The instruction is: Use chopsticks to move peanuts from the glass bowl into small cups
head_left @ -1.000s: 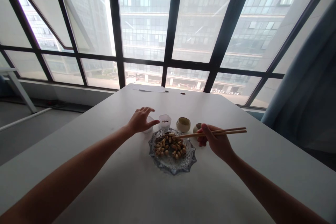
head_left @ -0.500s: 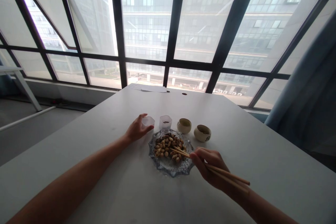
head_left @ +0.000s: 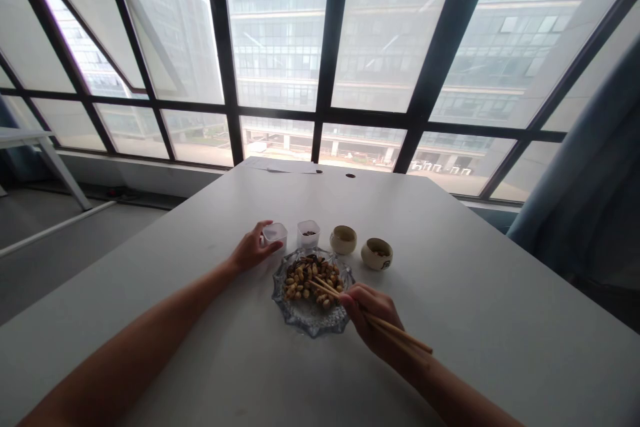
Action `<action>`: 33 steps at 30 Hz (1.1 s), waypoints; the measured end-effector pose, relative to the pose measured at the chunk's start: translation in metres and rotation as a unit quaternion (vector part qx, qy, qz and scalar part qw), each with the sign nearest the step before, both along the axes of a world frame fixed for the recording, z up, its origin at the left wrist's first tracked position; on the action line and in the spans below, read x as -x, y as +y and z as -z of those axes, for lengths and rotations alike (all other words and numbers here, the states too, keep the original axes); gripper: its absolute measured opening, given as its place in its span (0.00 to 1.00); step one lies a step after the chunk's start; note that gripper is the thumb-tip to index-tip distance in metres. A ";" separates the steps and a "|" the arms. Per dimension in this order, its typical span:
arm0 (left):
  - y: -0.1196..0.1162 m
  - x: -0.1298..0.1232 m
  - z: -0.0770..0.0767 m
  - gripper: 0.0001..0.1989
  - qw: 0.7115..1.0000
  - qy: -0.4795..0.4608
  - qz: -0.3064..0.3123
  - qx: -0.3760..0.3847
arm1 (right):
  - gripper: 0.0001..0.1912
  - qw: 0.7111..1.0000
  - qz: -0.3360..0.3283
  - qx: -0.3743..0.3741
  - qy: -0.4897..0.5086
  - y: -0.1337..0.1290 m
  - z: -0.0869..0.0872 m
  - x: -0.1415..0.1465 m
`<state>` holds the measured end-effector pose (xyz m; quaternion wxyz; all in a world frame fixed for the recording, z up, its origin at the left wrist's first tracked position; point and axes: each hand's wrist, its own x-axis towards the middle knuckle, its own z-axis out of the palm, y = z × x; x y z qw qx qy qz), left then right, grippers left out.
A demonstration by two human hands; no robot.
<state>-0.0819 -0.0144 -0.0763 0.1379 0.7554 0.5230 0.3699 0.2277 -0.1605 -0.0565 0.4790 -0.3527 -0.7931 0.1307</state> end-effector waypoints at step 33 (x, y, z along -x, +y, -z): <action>0.020 -0.008 0.010 0.35 0.999 0.017 0.044 0.011 | 0.22 0.971 0.188 0.051 0.139 -0.006 0.019 -0.008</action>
